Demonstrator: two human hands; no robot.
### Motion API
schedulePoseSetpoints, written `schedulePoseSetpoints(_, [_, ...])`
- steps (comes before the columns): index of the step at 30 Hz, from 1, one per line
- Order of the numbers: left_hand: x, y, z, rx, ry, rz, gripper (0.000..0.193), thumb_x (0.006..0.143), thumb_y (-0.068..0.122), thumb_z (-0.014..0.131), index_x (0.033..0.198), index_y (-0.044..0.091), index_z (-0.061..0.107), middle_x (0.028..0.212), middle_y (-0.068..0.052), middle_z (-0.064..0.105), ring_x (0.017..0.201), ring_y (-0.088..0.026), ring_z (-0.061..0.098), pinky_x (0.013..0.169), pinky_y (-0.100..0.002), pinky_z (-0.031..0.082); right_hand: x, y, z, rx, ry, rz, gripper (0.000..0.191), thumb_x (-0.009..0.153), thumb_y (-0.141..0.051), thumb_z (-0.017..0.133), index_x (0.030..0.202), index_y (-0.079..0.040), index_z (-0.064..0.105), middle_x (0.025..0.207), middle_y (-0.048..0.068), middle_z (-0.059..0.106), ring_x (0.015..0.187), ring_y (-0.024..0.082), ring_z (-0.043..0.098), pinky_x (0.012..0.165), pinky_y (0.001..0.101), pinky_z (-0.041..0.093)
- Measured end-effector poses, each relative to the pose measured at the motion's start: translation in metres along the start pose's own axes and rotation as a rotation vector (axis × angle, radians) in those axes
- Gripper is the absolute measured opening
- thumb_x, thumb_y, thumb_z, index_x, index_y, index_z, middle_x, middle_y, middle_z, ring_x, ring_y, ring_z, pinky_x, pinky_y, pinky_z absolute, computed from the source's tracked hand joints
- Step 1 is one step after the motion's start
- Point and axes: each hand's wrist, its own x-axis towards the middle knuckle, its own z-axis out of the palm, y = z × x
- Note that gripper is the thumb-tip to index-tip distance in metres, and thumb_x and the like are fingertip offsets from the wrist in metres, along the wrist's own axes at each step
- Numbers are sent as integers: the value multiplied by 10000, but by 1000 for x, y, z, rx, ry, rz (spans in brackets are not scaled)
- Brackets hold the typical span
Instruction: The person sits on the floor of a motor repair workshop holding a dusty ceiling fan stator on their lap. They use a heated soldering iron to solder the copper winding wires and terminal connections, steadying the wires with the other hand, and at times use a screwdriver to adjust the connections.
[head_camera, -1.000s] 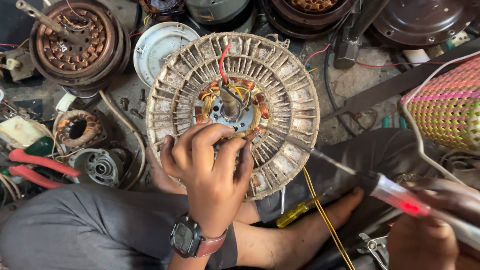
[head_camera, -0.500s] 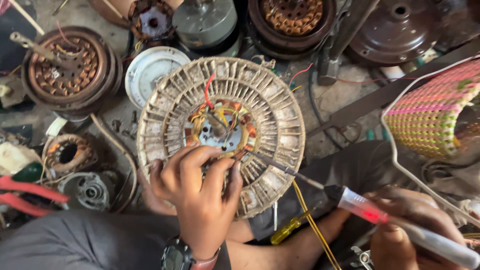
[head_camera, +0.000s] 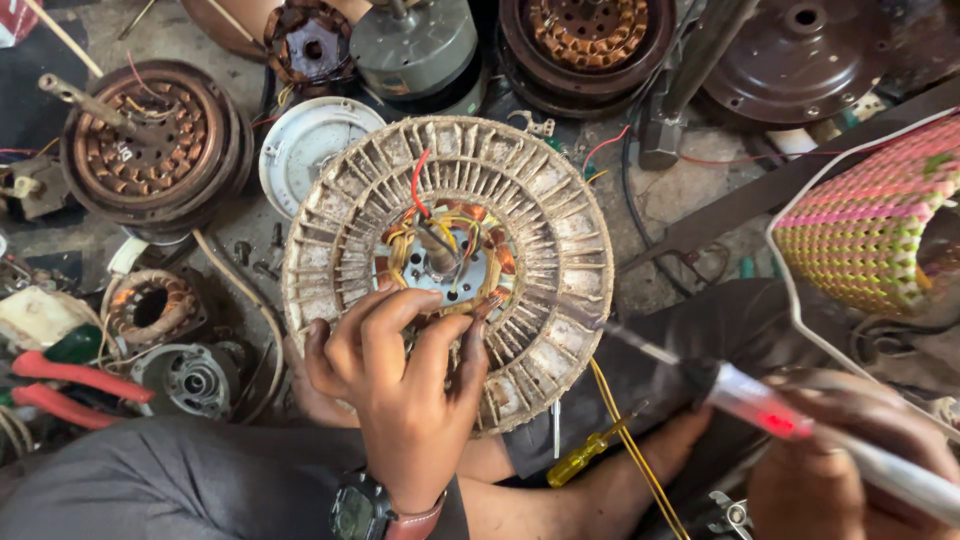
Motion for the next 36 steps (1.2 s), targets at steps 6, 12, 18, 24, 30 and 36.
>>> schedulePoseSetpoints(6, [1, 1, -3, -20, 20, -4, 183, 852, 252, 830, 998, 209, 728, 1252, 15, 604, 1269, -278, 529, 1157, -596, 245, 2, 23, 2, 84, 40, -73, 223, 1069, -95, 715, 1140, 67, 579, 1086, 210, 662, 918, 230, 682, 883, 326, 615])
schedulePoseSetpoints(12, [1, 2, -10, -80, 19, -55, 253, 830, 247, 859, 1043, 185, 737, 1255, -5, 589, 1258, -288, 523, 1129, -541, 305, 4, 28, 5, 118, 67, -112, 227, 1120, -82, 702, 1165, 84, 555, 1100, 203, 642, 966, 243, 673, 938, 368, 635])
schedulePoseSetpoints(18, [0, 0, -8, -102, 36, -84, 281, 819, 269, 866, 1050, 186, 728, 1263, -13, 579, 1255, -304, 520, 1142, -557, 309, 3, 35, 12, 105, 83, -56, 243, 1143, -64, 702, 1169, 117, 541, 1120, 216, 634, 974, 266, 672, 934, 370, 611])
schedulePoseSetpoints(24, [-1, -4, -8, -81, 41, -90, 276, 815, 282, 863, 1039, 194, 728, 1261, -8, 585, 1255, -297, 526, 1174, -590, 283, 3, 40, 14, 37, 54, -109, 245, 1125, -58, 699, 1166, 131, 550, 1122, 233, 647, 965, 270, 676, 929, 329, 579])
schedulePoseSetpoints(30, [-2, -4, -8, -84, 48, -98, 274, 824, 290, 862, 1041, 195, 726, 1266, -6, 585, 1267, -295, 516, 1180, -595, 275, 2, 43, 12, 44, 41, -148, 241, 1130, -42, 729, 1158, 123, 556, 1105, 229, 653, 962, 263, 677, 937, 324, 585])
schedulePoseSetpoints(36, [-3, -5, -7, -79, 43, -108, 281, 817, 294, 863, 1034, 191, 718, 1266, -14, 583, 1282, -269, 537, 1209, -651, 226, 4, 42, 12, 33, 14, -138, 241, 1122, -52, 733, 1143, 129, 574, 1101, 233, 657, 969, 264, 682, 948, 320, 577])
